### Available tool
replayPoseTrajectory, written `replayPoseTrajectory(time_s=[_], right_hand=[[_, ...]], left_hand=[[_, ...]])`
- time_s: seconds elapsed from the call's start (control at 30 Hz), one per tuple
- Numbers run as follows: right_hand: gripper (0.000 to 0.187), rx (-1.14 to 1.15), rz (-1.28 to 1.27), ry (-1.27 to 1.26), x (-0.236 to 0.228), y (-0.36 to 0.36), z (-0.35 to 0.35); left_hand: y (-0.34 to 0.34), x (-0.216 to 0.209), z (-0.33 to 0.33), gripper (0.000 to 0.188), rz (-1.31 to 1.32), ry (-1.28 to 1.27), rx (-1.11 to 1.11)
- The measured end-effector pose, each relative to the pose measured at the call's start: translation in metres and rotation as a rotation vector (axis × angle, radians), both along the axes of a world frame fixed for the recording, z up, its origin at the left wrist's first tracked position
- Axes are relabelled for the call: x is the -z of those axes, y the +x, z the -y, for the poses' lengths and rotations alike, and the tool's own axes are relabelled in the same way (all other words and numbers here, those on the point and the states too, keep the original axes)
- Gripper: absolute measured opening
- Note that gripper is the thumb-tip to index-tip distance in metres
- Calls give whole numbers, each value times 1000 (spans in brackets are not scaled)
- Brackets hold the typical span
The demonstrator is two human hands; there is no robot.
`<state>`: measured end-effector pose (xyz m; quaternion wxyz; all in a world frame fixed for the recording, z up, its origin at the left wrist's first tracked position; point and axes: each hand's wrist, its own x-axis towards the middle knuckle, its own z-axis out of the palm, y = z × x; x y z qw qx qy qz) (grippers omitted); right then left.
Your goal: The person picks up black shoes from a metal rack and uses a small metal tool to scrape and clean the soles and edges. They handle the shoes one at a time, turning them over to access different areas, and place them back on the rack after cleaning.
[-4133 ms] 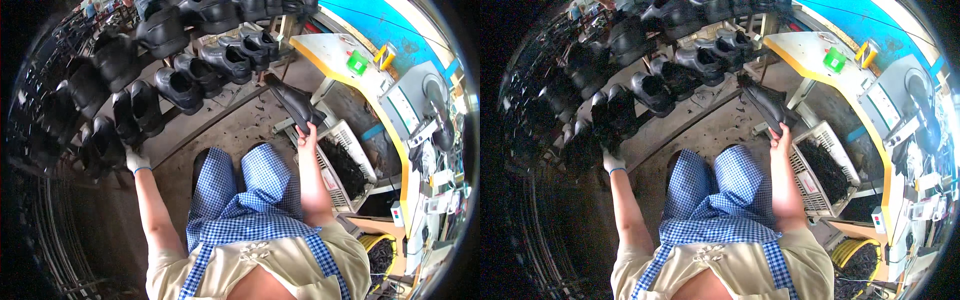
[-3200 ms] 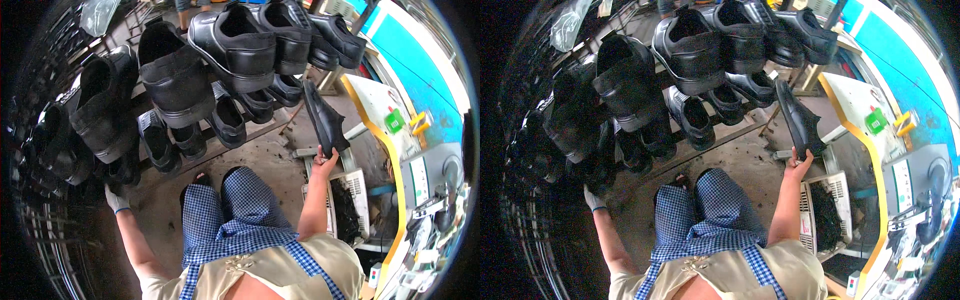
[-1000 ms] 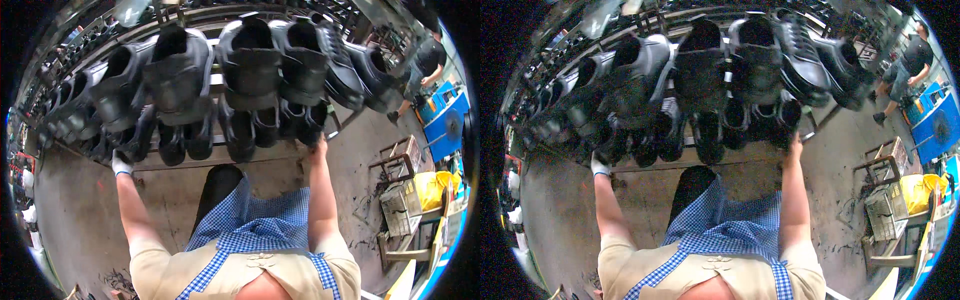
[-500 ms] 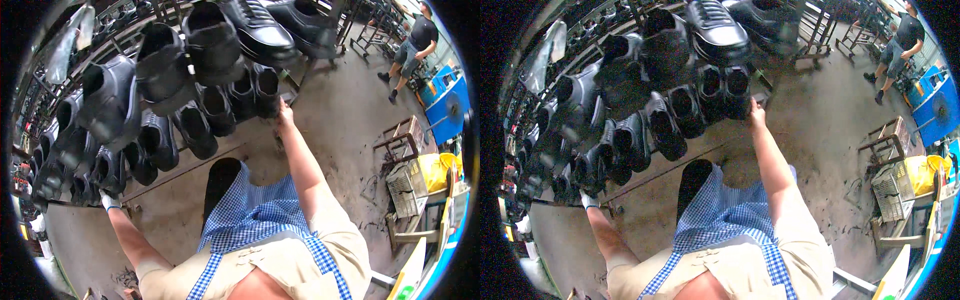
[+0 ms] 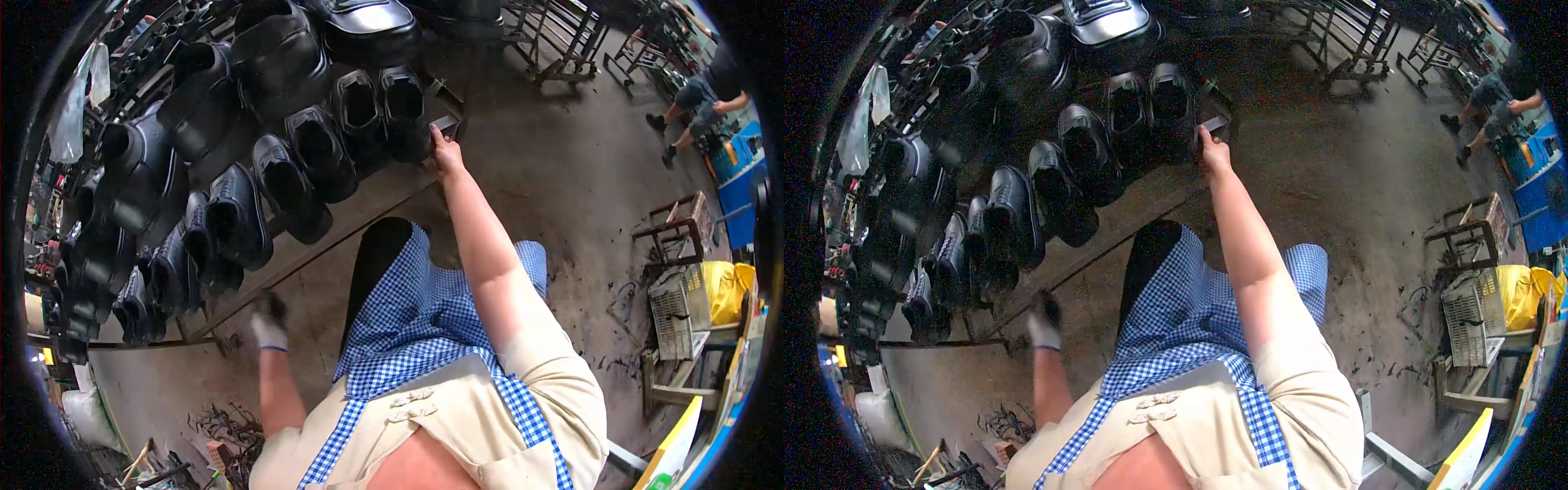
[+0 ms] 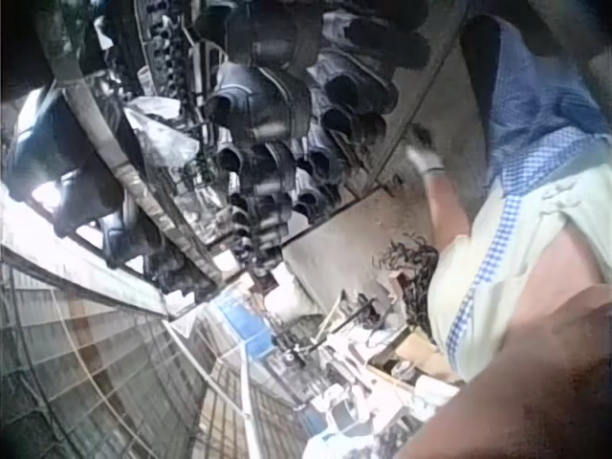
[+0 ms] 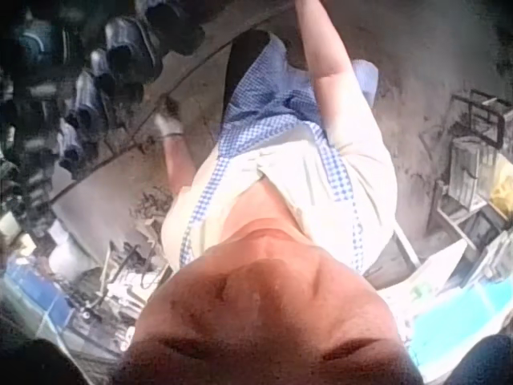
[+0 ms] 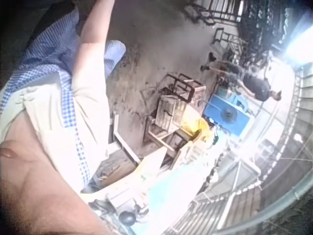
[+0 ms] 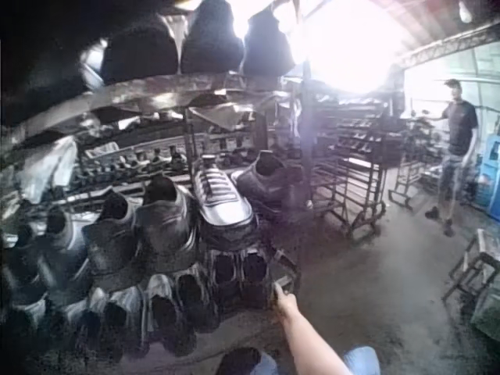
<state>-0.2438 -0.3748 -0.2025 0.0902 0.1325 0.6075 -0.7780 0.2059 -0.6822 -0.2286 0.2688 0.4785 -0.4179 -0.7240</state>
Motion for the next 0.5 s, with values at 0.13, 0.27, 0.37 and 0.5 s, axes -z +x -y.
replayPoseTrajectory(time_s=[0.13, 0.27, 0.37, 0.5], right_hand=[[44, 6, -23, -27, 16, -3, 14], [43, 11, 4, -87, 30, -13, 27], [41, -39, 7, -328, 30, 9, 27], [46, -91, 77, -274, 13, 27, 11]], left_hand=[[-56, -66, -116, 32, 113, -203, 760], [-143, -144, -165, 44, -219, -1058, 927], [-222, -181, -180, 57, -227, -1811, 682], [-298, -186, -192, 58, 176, -2093, 681]])
